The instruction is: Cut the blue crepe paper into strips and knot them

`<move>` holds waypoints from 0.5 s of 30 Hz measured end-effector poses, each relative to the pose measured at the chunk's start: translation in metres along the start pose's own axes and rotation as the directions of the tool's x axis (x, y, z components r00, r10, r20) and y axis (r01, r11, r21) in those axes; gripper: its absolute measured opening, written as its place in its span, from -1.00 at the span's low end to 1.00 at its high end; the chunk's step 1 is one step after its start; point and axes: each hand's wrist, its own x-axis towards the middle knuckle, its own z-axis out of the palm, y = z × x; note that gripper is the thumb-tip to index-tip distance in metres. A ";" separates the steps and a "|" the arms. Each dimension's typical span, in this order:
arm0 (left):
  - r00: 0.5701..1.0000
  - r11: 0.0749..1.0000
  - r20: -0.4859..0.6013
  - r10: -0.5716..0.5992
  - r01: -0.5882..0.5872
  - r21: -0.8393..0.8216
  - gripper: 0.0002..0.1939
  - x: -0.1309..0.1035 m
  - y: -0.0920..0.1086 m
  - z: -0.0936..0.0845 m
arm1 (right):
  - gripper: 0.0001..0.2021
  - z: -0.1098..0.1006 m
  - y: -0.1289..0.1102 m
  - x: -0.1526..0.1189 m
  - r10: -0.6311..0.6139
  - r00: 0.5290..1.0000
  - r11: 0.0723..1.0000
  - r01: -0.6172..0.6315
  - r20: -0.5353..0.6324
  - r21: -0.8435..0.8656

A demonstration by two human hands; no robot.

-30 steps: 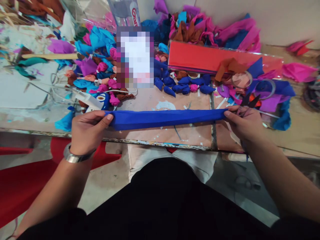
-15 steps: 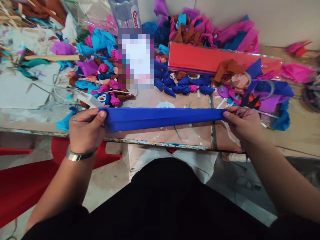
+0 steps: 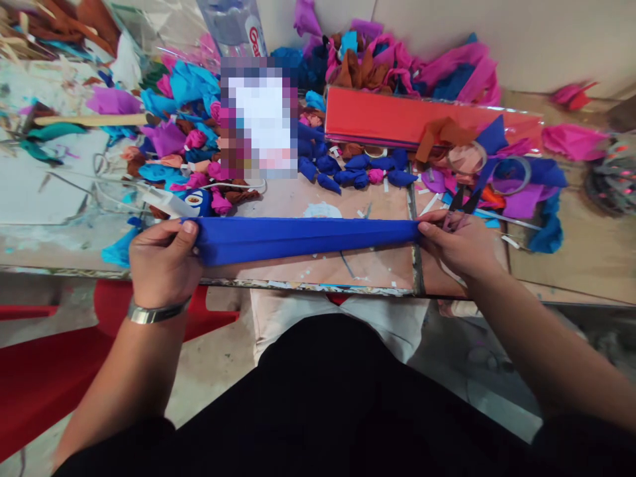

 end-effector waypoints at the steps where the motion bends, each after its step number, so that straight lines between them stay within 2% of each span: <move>1: 1.000 1.000 0.006 -0.004 0.004 0.000 -0.37 0.001 0.000 0.000 | -0.65 0.000 -0.001 0.000 -0.016 1.000 1.000 0.017 0.012 -0.024; 7: 1.000 0.999 0.013 0.012 -0.012 0.034 -0.38 0.003 0.002 0.000 | -0.64 0.005 -0.013 -0.003 -0.108 0.994 0.970 0.108 0.012 -0.217; 9: 1.000 0.998 0.019 0.014 -0.015 0.064 -0.39 0.003 0.002 -0.001 | -0.61 0.008 -0.016 -0.004 -0.130 0.991 0.967 0.124 -0.011 -0.224; 13: 0.994 0.989 0.038 0.102 -0.106 0.102 -0.47 0.004 0.002 -0.003 | -0.55 0.012 -0.016 -0.004 -0.165 0.985 0.968 0.150 -0.060 -0.202; 15: 0.993 0.986 0.040 0.108 -0.112 0.121 -0.52 0.004 0.002 -0.002 | -0.56 0.012 -0.014 -0.003 -0.155 0.987 0.974 0.145 -0.044 -0.176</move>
